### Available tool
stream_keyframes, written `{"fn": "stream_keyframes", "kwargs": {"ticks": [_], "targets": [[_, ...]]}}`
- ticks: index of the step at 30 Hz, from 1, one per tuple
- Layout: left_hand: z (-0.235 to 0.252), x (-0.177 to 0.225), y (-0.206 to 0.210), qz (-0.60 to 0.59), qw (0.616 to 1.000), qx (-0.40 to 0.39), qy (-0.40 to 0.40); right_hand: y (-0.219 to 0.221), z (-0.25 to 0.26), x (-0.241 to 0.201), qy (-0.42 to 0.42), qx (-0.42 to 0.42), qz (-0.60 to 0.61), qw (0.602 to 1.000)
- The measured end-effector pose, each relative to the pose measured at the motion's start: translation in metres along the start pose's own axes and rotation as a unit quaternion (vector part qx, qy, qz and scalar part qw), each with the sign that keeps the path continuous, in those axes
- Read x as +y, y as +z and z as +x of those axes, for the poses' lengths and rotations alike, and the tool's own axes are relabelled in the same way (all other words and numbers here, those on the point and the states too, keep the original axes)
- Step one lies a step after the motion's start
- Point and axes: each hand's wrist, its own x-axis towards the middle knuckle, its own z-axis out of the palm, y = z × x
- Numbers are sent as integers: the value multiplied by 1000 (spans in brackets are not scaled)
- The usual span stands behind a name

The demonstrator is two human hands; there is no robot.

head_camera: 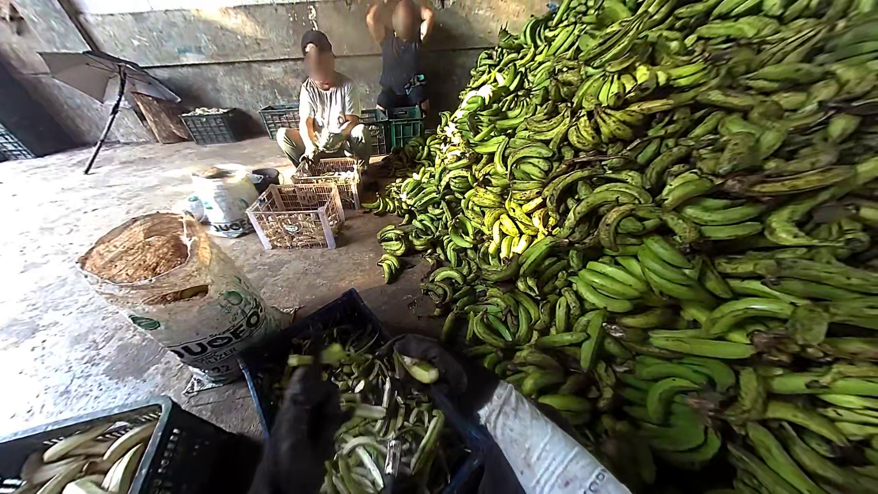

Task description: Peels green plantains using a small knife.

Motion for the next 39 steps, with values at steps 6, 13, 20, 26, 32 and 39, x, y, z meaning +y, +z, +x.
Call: {"fn": "stream_keyframes", "kwargs": {"ticks": [6, 13, 20, 26, 32, 39], "targets": [[7, 9, -5, 232, 944, 141, -187, 0, 16, 2, -55, 116, 147, 981], [-14, -28, 32, 306, 950, 15, -66, 16, 45, 15, -139, 244, 157, 947], [-18, -43, 48, 352, 936, -18, -21, 25, 54, 27, -224, 301, 113, 920], [-15, -47, 45, 374, 926, -6, -47, 35, 54, 21, -207, 332, 77, 917], [-5, -55, 28, 412, 909, 31, -50, 65, 49, 26, -180, 257, 146, 938], [3, -43, 16, 532, 835, 45, -131, 61, 55, 54, -116, 177, 229, 950]]}}
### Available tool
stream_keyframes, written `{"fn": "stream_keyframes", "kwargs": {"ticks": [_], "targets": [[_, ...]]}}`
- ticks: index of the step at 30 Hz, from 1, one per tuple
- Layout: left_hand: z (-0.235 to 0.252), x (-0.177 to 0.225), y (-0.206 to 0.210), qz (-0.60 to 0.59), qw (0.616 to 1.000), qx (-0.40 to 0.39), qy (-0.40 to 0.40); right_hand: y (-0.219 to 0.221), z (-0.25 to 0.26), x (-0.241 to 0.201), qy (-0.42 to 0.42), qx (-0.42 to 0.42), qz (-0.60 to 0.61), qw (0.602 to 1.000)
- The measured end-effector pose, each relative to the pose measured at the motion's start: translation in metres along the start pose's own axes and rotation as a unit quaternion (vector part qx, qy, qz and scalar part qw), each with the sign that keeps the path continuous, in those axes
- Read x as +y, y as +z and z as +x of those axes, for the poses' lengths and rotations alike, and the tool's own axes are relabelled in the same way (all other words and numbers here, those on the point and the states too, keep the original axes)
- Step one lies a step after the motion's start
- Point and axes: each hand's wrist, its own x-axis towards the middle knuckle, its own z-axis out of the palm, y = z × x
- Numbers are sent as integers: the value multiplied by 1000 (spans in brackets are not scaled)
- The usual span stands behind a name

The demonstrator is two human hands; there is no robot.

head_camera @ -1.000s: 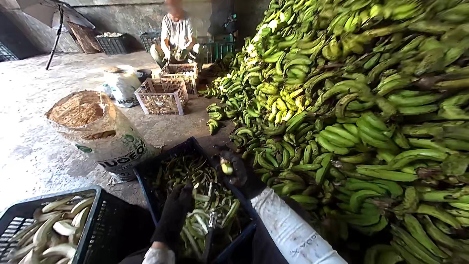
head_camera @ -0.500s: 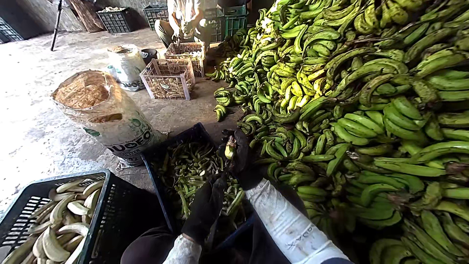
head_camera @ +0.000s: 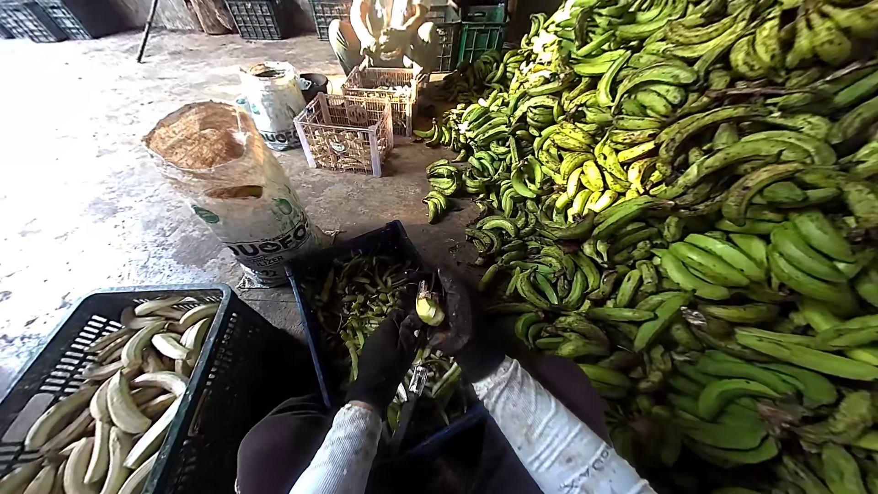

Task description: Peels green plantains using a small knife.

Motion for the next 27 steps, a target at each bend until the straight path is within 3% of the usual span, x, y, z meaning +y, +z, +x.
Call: {"fn": "stream_keyframes", "kwargs": {"ticks": [3, 6, 8, 11, 12, 14, 17, 19, 21, 24, 27], "targets": [[-1, 2, -12, 128, 991, -12, -31, -16, 4, 2, 22, -53, -96, 994], [0, -1, -23, 209, 976, -33, -58, -26, -4, 8, 126, -86, -224, 962], [5, -16, -30, 195, 975, -25, -101, -21, -11, 11, 224, -102, -290, 925], [15, -48, -58, 53, 979, 53, -192, -2, -6, 14, 331, -147, -401, 841], [15, -55, -69, -14, 976, 85, -202, 10, 4, 14, 318, -163, -440, 824], [10, -62, -80, -129, 962, 133, -200, 49, 40, 12, 211, -205, -495, 817], [9, -67, -71, -198, 955, 124, -185, 126, 125, 8, 66, -241, -416, 874], [11, -67, -64, -216, 955, 94, -183, 206, 147, -14, 35, -212, -333, 918], [13, -68, -59, -222, 953, 88, -186, 255, 155, -33, -8, -183, -341, 922], [14, -66, -58, -218, 953, 81, -195, 263, 139, -52, -55, -168, -401, 899], [14, -60, -54, -190, 958, 62, -203, 201, 105, -73, -90, -165, -498, 847]]}}
